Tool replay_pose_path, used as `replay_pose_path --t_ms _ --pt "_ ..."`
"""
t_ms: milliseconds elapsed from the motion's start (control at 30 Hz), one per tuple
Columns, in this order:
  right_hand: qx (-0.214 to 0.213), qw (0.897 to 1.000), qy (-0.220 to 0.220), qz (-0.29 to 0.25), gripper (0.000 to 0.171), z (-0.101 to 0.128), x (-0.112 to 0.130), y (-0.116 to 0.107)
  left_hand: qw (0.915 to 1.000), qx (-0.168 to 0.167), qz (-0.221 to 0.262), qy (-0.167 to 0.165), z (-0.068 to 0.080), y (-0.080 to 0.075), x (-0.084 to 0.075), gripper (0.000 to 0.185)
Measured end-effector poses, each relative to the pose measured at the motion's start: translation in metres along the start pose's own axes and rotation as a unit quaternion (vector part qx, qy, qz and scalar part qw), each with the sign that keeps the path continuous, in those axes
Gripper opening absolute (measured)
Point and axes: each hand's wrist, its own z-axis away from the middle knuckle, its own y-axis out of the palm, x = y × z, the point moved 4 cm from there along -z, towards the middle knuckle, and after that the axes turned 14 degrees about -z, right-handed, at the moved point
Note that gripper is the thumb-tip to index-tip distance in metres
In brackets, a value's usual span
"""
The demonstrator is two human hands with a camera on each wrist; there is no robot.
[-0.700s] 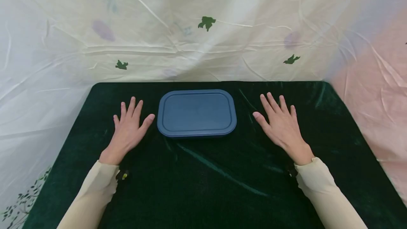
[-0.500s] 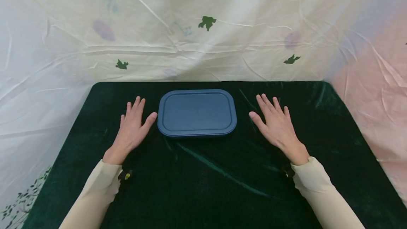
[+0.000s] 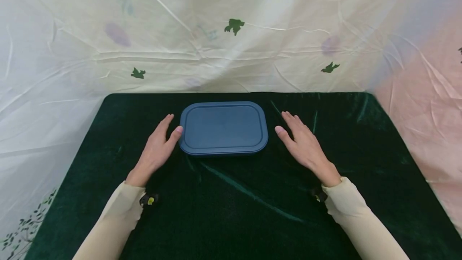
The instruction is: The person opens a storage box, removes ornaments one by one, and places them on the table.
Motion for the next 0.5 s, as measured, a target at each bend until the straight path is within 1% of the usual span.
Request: replay_pose_path --t_ms 267,500 --pt "0.002 0.998 0.014 -0.066 0.069 -0.002 0.003 0.008 0.9986 0.008 0.05 -0.016 -0.003 0.004 -0.003 0.072" --pt "0.007 0.992 0.043 -0.114 0.068 -0.007 0.004 0.015 0.9936 0.017 0.105 -0.039 -0.004 0.005 -0.003 0.064"
